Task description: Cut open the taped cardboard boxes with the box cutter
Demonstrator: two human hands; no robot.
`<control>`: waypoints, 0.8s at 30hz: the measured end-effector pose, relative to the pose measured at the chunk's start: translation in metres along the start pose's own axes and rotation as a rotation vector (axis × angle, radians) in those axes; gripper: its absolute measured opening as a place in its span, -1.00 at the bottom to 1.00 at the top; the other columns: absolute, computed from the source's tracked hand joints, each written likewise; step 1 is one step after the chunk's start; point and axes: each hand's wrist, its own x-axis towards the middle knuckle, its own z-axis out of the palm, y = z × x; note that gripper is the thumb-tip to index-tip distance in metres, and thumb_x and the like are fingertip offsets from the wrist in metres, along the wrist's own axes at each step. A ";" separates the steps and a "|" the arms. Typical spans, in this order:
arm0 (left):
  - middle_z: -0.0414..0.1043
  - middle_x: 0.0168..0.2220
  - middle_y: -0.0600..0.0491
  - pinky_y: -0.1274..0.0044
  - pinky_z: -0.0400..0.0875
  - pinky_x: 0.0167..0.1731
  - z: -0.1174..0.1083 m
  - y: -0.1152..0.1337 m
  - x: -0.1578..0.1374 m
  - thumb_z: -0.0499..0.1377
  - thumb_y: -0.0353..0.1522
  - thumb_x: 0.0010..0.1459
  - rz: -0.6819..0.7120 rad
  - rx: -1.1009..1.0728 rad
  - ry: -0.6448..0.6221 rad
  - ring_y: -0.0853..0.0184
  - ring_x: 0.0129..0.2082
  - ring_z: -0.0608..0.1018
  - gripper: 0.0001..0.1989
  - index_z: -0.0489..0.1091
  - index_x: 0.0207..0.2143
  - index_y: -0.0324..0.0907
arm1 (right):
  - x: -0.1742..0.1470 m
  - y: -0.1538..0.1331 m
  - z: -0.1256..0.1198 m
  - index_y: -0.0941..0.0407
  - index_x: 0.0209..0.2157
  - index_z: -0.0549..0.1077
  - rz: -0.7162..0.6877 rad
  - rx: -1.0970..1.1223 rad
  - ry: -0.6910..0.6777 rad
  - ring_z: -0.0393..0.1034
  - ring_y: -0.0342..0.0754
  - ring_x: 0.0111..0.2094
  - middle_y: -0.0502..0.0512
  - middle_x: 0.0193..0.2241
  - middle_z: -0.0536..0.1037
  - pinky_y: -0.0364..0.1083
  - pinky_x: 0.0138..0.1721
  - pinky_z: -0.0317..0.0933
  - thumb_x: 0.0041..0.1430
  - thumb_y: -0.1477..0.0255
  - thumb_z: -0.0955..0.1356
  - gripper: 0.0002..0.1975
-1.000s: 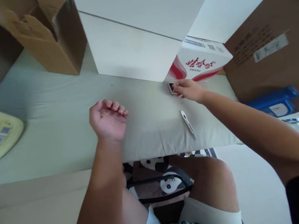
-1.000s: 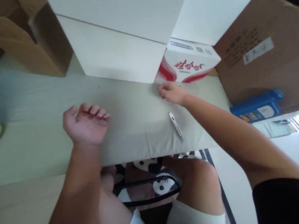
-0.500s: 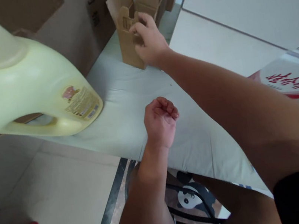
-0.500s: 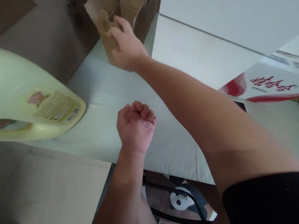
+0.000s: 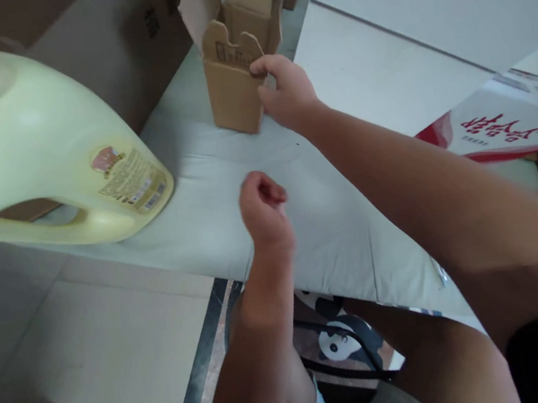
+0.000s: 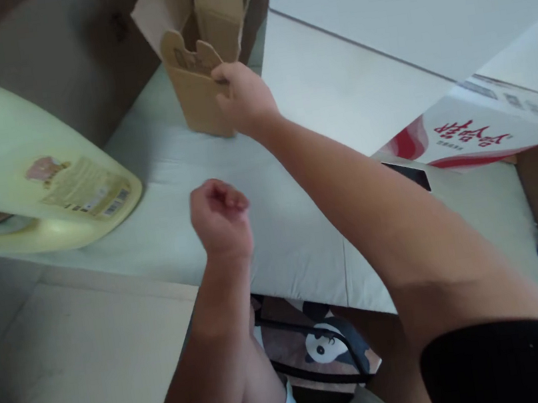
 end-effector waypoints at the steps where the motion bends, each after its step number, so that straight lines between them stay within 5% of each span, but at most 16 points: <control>1: 0.00 -0.60 0.16 0.59 0.19 -0.51 -0.003 0.000 0.003 0.00 -0.40 0.38 0.162 0.014 0.066 0.44 -0.60 0.21 -0.64 0.14 -0.54 -0.13 | -0.020 -0.009 -0.007 0.05 0.06 0.46 0.059 -0.001 0.035 0.58 0.11 -0.02 0.12 0.17 0.49 0.19 0.22 0.41 0.27 0.48 0.30 -0.66; 4: 0.09 -0.54 0.16 0.56 0.22 -0.46 -0.013 0.002 0.012 0.04 -0.35 0.36 0.400 -0.003 0.133 0.42 -0.55 0.27 -0.74 0.14 -0.45 -0.10 | -0.087 -0.030 -0.028 0.03 -0.01 0.49 0.175 0.073 0.125 0.53 -0.09 -0.28 0.07 0.11 0.56 0.02 0.00 0.47 0.25 0.50 0.33 -0.71; 9: 0.32 -0.42 0.16 0.56 0.28 -0.37 -0.015 -0.003 0.022 0.06 -0.28 0.33 0.361 0.054 0.225 0.42 -0.41 0.44 -0.81 0.26 -0.39 -0.08 | -0.223 -0.024 -0.069 0.03 -0.35 0.51 0.367 0.491 0.401 0.29 -0.17 -0.55 -0.02 -0.36 0.55 -0.09 -0.44 0.24 0.24 0.32 0.34 -0.86; 14: 0.59 -0.04 0.12 0.53 0.42 -0.02 0.003 -0.037 0.004 0.12 -0.16 0.35 0.355 0.226 -0.125 0.29 0.08 0.57 -0.81 0.47 -0.21 0.00 | -0.338 0.011 -0.099 0.03 -0.48 0.39 0.352 0.496 0.807 0.33 -0.11 -0.43 -0.02 -0.40 0.48 -0.07 -0.33 0.24 0.19 0.32 0.41 -0.80; 19: 0.63 -0.13 -0.06 0.32 0.49 0.14 0.022 -0.080 -0.025 0.03 0.13 0.32 0.316 0.423 -0.400 0.07 0.09 0.61 -0.44 0.54 -0.36 -0.09 | -0.377 0.034 -0.100 -0.04 -0.27 0.45 0.301 0.153 0.923 0.43 0.13 0.00 0.09 -0.14 0.48 0.12 -0.03 0.34 0.21 0.27 0.43 -0.88; 24: 0.64 -0.14 -0.11 0.23 0.50 0.19 0.037 -0.109 -0.039 -0.13 0.18 0.37 0.380 0.560 -0.459 0.02 0.11 0.61 -0.28 0.54 -0.47 -0.10 | -0.383 0.047 -0.105 -0.19 0.24 0.24 0.427 0.326 0.919 0.47 0.16 0.06 0.17 0.16 0.41 0.20 0.04 0.42 0.22 0.14 0.39 -0.42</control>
